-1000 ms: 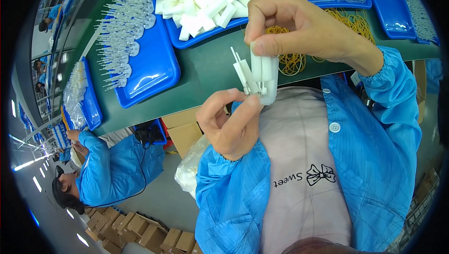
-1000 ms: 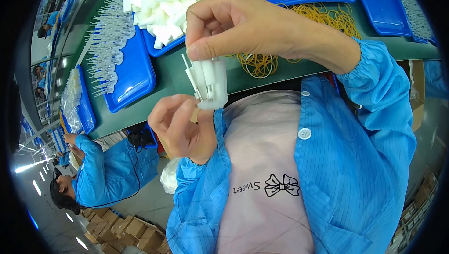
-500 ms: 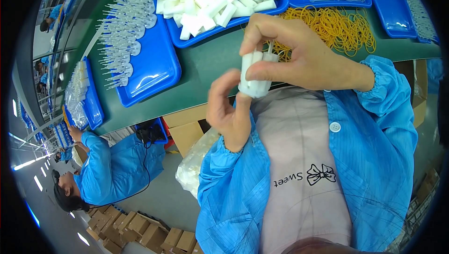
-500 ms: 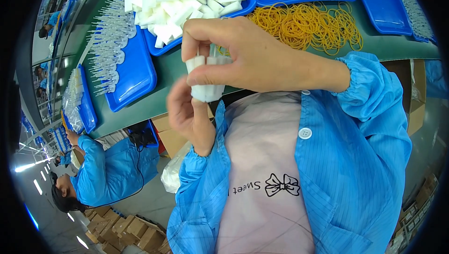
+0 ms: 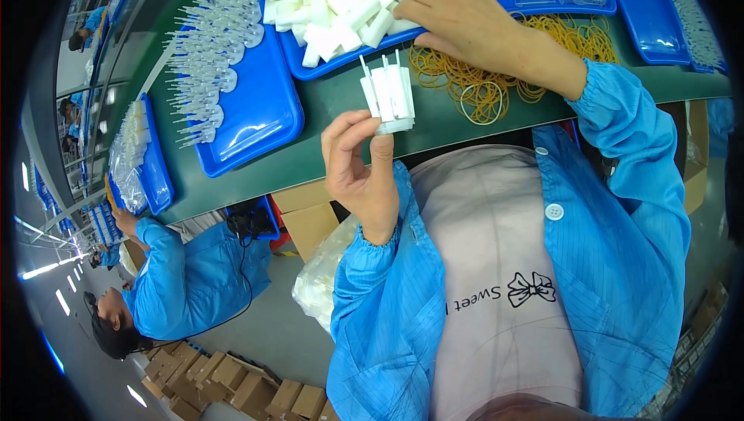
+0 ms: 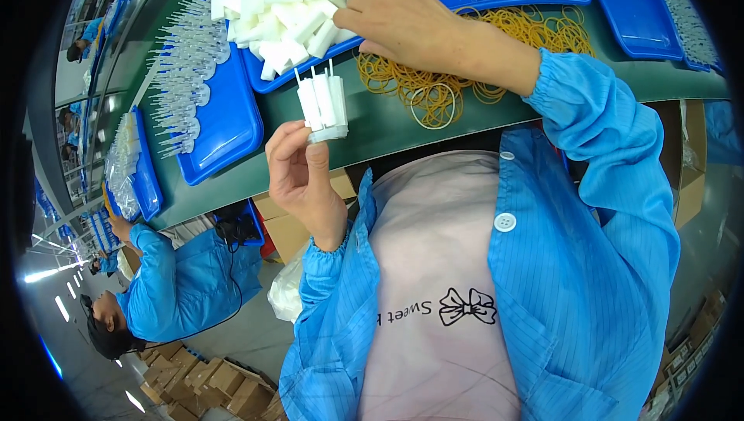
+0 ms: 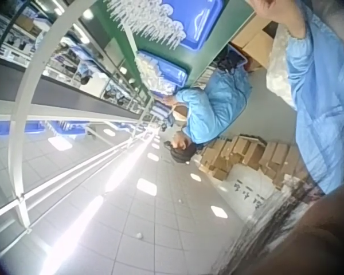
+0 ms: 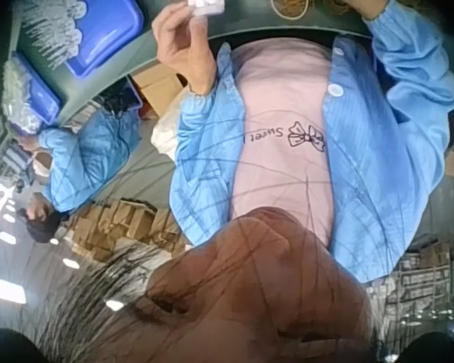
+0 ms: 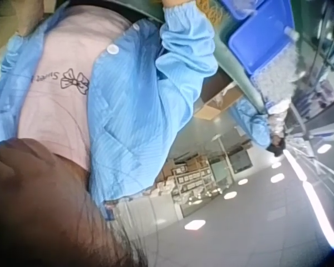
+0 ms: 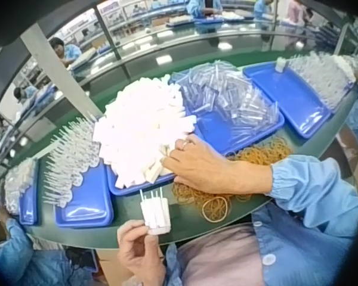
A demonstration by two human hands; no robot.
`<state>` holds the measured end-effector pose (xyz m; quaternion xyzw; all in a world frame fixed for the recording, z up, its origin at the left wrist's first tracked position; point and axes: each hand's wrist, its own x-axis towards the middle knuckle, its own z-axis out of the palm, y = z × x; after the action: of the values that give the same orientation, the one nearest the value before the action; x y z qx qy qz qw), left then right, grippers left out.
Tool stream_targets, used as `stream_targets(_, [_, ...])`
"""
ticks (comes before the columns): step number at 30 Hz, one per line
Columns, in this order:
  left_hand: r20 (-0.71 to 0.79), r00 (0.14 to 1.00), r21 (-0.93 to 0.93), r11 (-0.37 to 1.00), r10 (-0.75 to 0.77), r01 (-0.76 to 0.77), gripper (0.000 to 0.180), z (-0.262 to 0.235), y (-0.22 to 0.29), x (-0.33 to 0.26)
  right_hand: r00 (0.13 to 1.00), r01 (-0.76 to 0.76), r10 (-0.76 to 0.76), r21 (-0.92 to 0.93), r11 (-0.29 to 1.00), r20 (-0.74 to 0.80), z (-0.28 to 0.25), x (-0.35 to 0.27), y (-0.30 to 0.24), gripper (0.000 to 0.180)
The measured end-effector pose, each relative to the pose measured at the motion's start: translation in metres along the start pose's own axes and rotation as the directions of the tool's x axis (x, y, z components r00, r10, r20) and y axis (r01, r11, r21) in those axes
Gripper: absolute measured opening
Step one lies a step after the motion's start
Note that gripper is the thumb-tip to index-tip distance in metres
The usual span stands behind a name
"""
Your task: The person assembles plastic filter components by hand, securing them with rubber bands.
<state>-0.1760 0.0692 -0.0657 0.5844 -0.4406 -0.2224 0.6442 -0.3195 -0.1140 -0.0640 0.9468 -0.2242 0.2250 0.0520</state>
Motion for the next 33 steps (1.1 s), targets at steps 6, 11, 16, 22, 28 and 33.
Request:
stream_targets(6, [0.142, 0.955, 0.407, 0.864, 0.259, -0.295, 0.017, -0.005, 0.004, -0.002, 0.999, 0.009, 0.0, 0.173, 0.985, -0.052, 0.0, -0.002, 0.002, 0.023])
stream_targets(11, [0.174, 0.941, 0.378, 0.863, 0.289, -0.335, 0.019, -0.003, 0.006, -0.005, 0.986, 0.048, 0.034, 0.475, 0.879, -0.161, -0.024, 0.007, 0.014, 0.016])
stream_targets(16, [0.176, 0.92, 0.34, 0.855, 0.351, -0.391, 0.026, 0.0, 0.008, -0.004, 0.923, -0.384, 0.164, 0.854, 0.351, 0.347, -0.063, 0.017, 0.013, 0.02])
stream_targets(22, [0.243, 0.883, 0.313, 0.829, 0.402, -0.464, 0.033, 0.002, 0.011, -0.002, 0.901, -0.433, 0.074, 0.891, 0.135, 0.427, -0.045, 0.003, 0.008, 0.021])
stream_targets(28, [0.299, 0.851, 0.333, 0.788, 0.432, -0.517, 0.037, 0.0, 0.013, -0.003, 0.868, -0.494, -0.004, 0.863, 0.107, 0.497, -0.044, 0.004, 0.005, 0.029])
stream_targets(33, [0.41, 0.759, 0.368, 0.67, 0.506, -0.645, 0.035, 0.001, 0.018, -0.001, 0.77, -0.603, -0.111, 0.774, 0.194, 0.628, -0.052, 0.006, 0.012, 0.033])
